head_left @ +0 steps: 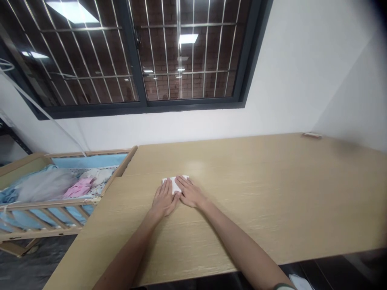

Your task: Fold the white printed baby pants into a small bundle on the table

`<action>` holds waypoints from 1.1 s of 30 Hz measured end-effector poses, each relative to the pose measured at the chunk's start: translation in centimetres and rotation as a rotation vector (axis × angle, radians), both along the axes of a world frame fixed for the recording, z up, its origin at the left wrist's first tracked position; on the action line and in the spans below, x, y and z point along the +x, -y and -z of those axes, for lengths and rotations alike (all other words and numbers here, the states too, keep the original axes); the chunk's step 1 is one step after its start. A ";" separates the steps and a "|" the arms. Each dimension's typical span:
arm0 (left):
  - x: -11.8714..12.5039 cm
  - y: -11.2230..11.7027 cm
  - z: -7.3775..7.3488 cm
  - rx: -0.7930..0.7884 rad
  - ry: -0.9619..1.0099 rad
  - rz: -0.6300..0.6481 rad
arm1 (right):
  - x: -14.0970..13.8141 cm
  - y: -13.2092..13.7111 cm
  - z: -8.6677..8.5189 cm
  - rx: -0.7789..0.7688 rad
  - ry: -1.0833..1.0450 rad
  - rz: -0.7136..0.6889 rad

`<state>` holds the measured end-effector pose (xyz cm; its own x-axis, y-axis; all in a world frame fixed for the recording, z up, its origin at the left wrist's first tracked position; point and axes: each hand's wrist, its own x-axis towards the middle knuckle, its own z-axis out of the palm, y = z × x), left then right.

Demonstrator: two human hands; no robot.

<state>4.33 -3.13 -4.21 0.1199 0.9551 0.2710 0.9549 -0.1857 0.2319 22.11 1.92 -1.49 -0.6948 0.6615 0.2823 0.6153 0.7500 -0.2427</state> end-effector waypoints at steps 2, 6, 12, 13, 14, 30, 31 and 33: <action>-0.2 0.1 0.0 0.032 -0.020 -0.009 | 0.8 -0.1 -0.1 -0.028 0.006 0.032; -0.4 0.2 -0.4 0.109 -0.066 0.009 | 2.0 0.0 -0.9 -0.018 -0.018 0.064; -0.9 -0.2 -1.6 0.054 0.001 0.033 | 2.4 -0.3 -1.3 -0.033 -0.061 -0.009; -0.9 -0.2 -1.7 0.044 0.036 0.022 | 2.3 -0.5 -1.1 -0.062 -0.064 0.005; -1.0 -0.3 -1.8 0.038 0.068 0.014 | 2.2 -0.6 -1.0 -0.081 -0.072 0.020; 0.0 0.5 -5.4 0.046 0.451 -0.047 | 1.1 -1.3 -2.5 -0.491 -0.972 0.180; 0.2 0.6 -5.1 0.028 0.451 -0.074 | 1.3 -1.4 -2.3 -0.509 -0.965 0.167; 0.4 1.0 -4.7 -0.006 0.418 -0.122 | 1.5 -1.8 -1.7 -0.522 -0.913 0.172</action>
<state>4.70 -4.09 0.46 -0.1126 0.9571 0.2669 0.7934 -0.0751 0.6041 23.62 3.74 0.19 -0.2487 0.9202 0.3021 0.1262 0.3400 -0.9319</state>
